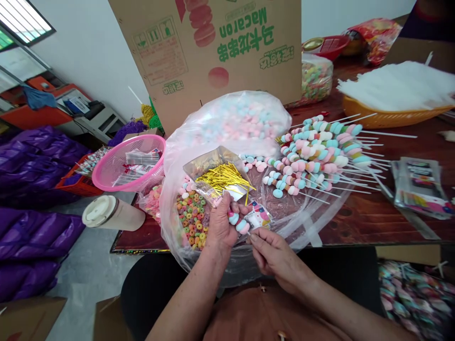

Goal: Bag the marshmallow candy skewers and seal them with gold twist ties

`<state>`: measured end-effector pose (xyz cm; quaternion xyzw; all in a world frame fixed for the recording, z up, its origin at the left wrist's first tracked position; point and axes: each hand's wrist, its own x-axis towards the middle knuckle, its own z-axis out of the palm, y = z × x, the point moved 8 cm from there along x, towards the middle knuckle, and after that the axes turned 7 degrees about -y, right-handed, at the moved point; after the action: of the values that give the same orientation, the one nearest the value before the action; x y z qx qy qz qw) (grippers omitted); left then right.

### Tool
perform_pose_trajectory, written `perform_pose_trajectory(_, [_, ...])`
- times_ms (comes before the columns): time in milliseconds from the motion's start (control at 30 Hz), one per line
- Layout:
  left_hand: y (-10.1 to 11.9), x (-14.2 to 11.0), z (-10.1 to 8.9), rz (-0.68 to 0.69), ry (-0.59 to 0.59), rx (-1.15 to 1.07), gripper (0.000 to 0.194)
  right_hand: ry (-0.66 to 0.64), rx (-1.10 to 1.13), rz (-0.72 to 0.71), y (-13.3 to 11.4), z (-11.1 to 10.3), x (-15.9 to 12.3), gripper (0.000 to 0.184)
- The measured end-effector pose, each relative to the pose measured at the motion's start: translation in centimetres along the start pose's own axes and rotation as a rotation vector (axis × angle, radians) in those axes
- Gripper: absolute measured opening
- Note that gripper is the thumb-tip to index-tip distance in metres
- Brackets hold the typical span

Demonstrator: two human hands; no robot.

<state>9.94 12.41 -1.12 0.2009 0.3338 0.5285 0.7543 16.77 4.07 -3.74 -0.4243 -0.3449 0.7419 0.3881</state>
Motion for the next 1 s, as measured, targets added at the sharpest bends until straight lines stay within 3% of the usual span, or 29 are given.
perform_pose_trajectory(200, [0.0,-0.6,-0.9,-0.101,0.177,-0.07,0.04,0.198,-0.889,-0.478,-4.0,-0.5,-1.3,0.025])
perform_pose_trajectory(267, [-0.2,-0.9,-1.0,-0.117,0.238,-0.077,0.042,0.277,-1.096,-0.571,-4.5,-0.8,-1.7,0.024])
perform_pose_trajectory(367, [-0.4,-1.2,-0.6,-0.094,0.24,-0.061,0.04,0.339,-1.238,-0.616,-4.6,-1.0,-2.0,0.022])
perform_pose_trajectory(567, [-0.9,-0.6,0.5,-0.058,0.111,-0.021,0.048,0.311,-1.412,-0.693,-4.2,1.2,-2.7,0.024])
perform_pose_trajectory(700, [-1.1,-0.3,-0.3,-0.033,0.127,-0.002,0.05,0.261,-1.269,-0.596,-4.0,1.0,-2.0,0.024])
perform_pose_trajectory(833, [-0.2,-0.2,-0.5,-0.085,-0.009,0.002,0.037,0.125,-0.678,-0.329,-3.1,-0.8,-0.6,0.027])
perform_pose_trajectory(933, [1.0,-0.2,0.0,-0.116,-0.146,-0.056,0.044,-0.017,-0.262,-0.09,-1.4,-0.8,-0.1,0.033])
perform_pose_trajectory(1000, [2.1,0.1,-0.1,-0.075,-0.144,-0.089,0.036,-0.079,-0.116,0.012,-0.5,-0.4,-0.2,0.034])
